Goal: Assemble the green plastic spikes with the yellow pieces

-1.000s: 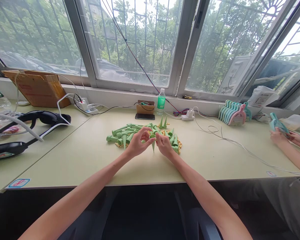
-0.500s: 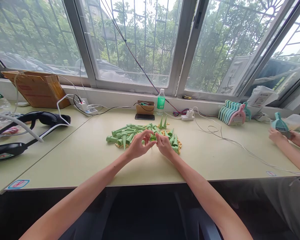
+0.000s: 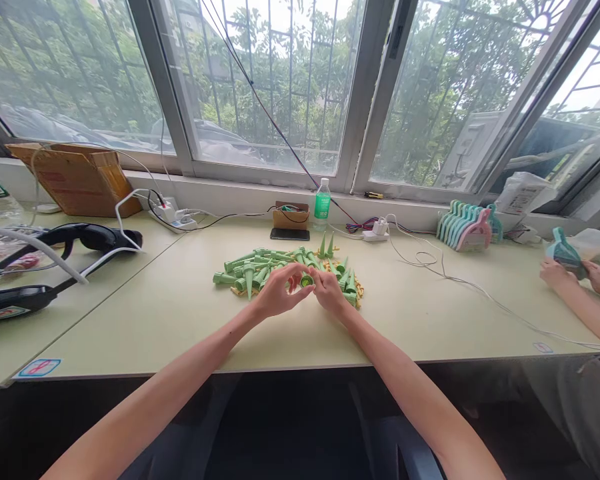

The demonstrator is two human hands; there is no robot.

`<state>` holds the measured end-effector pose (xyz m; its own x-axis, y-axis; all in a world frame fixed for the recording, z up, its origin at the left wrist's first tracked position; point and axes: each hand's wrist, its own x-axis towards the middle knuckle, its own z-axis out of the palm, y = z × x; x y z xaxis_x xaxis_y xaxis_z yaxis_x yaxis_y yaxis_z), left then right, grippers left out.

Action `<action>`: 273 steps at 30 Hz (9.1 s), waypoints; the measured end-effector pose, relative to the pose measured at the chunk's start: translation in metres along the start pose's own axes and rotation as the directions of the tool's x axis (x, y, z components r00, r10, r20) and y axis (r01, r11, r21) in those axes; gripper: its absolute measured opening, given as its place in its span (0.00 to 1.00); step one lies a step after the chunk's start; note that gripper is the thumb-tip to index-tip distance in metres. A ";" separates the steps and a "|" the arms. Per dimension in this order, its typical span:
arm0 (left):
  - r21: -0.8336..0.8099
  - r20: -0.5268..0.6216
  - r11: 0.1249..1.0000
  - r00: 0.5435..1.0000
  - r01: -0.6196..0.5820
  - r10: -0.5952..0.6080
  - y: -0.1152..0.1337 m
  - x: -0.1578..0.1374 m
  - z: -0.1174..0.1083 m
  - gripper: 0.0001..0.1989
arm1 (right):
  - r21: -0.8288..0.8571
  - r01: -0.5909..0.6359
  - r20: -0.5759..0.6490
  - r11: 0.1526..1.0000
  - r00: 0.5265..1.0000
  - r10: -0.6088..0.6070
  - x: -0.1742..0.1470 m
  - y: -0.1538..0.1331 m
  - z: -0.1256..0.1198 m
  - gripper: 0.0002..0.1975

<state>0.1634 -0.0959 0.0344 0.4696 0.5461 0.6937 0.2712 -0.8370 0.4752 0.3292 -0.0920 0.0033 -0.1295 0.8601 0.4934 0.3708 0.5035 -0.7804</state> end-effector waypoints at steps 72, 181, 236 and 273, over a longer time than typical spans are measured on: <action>-0.060 0.152 0.956 0.950 0.286 -0.275 -0.001 -0.001 0.000 0.20 | -0.053 0.007 0.038 0.999 0.999 -0.005 0.001 0.003 0.002 0.26; 0.087 0.167 0.992 0.980 0.096 -0.109 -0.006 -0.004 0.001 0.16 | -0.052 -0.018 0.095 0.998 0.995 0.023 0.000 -0.002 -0.002 0.26; 0.059 0.119 0.990 0.983 0.131 -0.138 -0.013 -0.003 0.005 0.06 | 0.143 -0.180 0.125 0.973 0.979 0.163 0.004 0.000 0.000 0.27; 0.064 0.017 0.984 0.986 0.166 -0.167 -0.016 -0.001 0.006 0.06 | 0.369 -0.316 0.189 0.874 0.946 0.262 0.004 -0.008 -0.001 0.21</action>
<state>0.1636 -0.0833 0.0223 0.4318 0.6777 0.5952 0.3982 -0.7353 0.5484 0.3271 -0.0928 0.0116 -0.1994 0.9614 0.1898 0.0258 0.1988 -0.9797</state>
